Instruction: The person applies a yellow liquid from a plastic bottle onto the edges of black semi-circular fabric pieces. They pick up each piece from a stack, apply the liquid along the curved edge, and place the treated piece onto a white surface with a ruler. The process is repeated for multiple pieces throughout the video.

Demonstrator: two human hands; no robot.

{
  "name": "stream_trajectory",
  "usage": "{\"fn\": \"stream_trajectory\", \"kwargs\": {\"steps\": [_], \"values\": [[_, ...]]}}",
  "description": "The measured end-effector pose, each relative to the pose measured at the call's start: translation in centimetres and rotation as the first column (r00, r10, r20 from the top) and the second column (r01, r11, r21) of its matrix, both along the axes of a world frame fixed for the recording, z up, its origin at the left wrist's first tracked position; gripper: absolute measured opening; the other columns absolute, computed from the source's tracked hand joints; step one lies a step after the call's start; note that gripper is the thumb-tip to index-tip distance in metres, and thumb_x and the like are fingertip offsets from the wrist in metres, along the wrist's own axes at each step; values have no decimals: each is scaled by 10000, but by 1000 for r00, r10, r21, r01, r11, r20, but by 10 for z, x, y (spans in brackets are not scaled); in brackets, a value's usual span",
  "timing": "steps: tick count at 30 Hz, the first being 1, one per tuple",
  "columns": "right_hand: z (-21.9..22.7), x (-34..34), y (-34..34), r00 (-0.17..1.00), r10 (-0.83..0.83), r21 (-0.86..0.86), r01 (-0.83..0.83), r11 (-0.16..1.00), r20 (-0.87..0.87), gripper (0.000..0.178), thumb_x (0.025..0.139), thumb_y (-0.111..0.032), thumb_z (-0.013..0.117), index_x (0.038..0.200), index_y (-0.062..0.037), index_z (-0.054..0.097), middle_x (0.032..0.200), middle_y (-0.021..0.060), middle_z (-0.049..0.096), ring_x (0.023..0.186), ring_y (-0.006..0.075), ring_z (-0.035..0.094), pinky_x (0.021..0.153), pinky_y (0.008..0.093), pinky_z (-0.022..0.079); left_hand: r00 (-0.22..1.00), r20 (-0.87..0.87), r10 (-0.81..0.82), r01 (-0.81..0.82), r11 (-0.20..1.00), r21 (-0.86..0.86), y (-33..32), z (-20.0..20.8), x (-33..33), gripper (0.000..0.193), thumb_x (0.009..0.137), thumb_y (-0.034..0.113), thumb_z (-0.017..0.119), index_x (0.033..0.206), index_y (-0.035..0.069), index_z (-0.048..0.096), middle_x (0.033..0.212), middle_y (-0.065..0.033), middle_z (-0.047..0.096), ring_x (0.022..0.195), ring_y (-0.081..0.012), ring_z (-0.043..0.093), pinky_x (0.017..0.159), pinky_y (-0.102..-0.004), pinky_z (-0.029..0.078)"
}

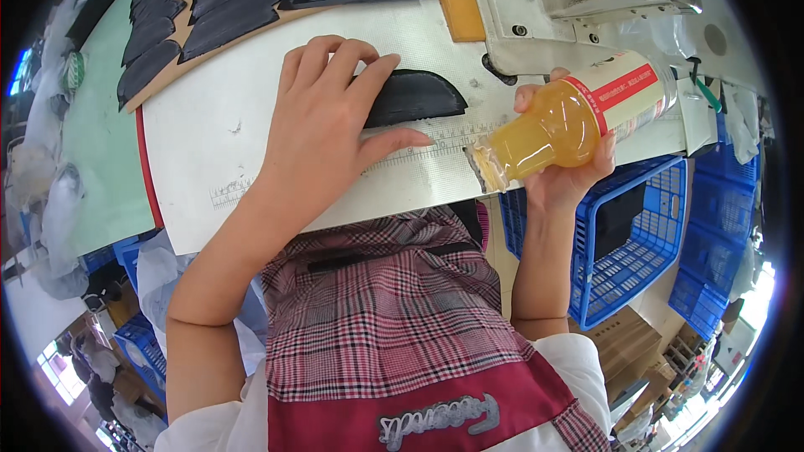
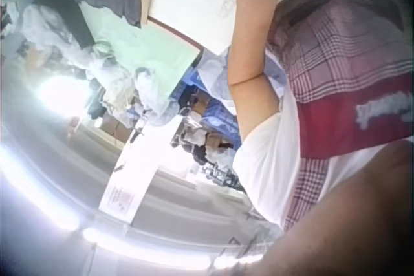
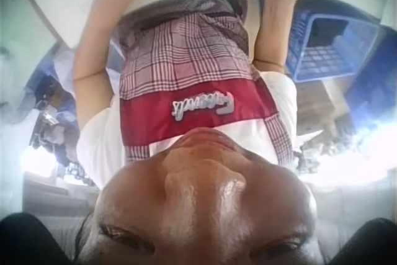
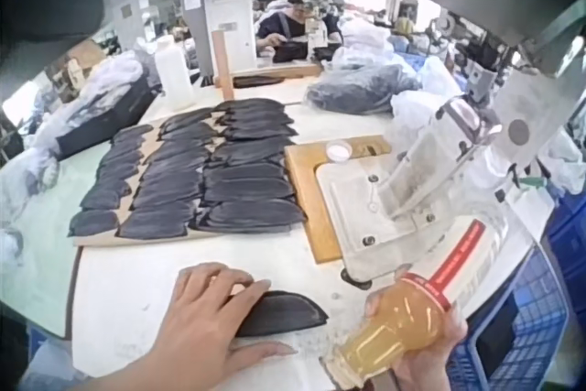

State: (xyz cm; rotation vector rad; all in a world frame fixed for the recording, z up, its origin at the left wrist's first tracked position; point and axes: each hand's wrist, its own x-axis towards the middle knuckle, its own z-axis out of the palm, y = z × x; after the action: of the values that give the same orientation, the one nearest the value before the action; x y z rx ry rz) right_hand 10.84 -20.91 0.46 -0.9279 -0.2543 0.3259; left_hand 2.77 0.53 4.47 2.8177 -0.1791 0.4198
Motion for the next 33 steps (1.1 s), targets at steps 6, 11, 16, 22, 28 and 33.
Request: {"fn": "stream_trajectory", "kwargs": {"steps": [6, 11, 16, 22, 28, 33], "values": [[-1, -9, 10, 998, 29, 123, -36, 992, 59, 749, 739, -545, 562, 1302, -132, 291, 1108, 129, 442, 857, 305, 534, 581, 323, 547, 998, -1, -58, 58, 998, -13, 6, 6, 1, 576, 616, 416, 705, 1053, 56, 596, 1027, -90, 530, 1001, -281, 445, 884, -396, 349], [3, -8, 10, 996, 53, 78, -59, 995, 75, 757, 740, -549, 558, 1304, -130, 275, 1104, 125, 436, 853, 308, 538, 572, 314, 544, 997, 27, -76, 76, 997, -14, 7, 9, 1, 576, 612, 434, 695, 1040, 58, 611, 1021, -91, 548, 1001, -281, 461, 878, -392, 359], [4, -7, 10, 995, 65, 60, -70, 996, 82, 744, 743, -556, 549, 1283, -111, 295, 1100, 123, 435, 854, 308, 538, 566, 310, 543, 994, 53, -100, 99, 995, 22, 8, 8, -3, 597, 607, 448, 678, 1055, 59, 609, 1016, -91, 552, 979, -282, 479, 857, -390, 380], [5, -7, 11, 999, 41, 163, -40, 986, -1, 779, 716, -623, 540, 1157, 11, 442, 939, 135, 569, 838, 277, 585, 665, 337, 500, 986, 51, -157, 158, 987, -23, 10, 7, -7, 557, 661, 422, 656, 1074, 55, 593, 969, -100, 538, 949, -281, 480, 840, -386, 383], [5, -6, 11, 999, 47, 175, -42, 984, -25, 792, 691, -626, 565, 1155, 6, 454, 935, 132, 573, 830, 277, 589, 664, 334, 500, 994, -67, -91, 79, 982, -174, 14, 16, -5, 375, 752, 285, 627, 1043, 51, 583, 915, -100, 510, 869, -264, 462, 801, -357, 376], [4, -5, 11, 999, 31, 89, -32, 996, 5, 794, 680, -633, 566, 1151, -2, 461, 922, 140, 579, 830, 268, 592, 658, 328, 502, 974, -176, -143, 83, 947, -312, 27, 20, 0, 274, 756, 224, 620, 956, 41, 580, 934, -87, 520, 900, -249, 468, 842, -336, 367]]}}
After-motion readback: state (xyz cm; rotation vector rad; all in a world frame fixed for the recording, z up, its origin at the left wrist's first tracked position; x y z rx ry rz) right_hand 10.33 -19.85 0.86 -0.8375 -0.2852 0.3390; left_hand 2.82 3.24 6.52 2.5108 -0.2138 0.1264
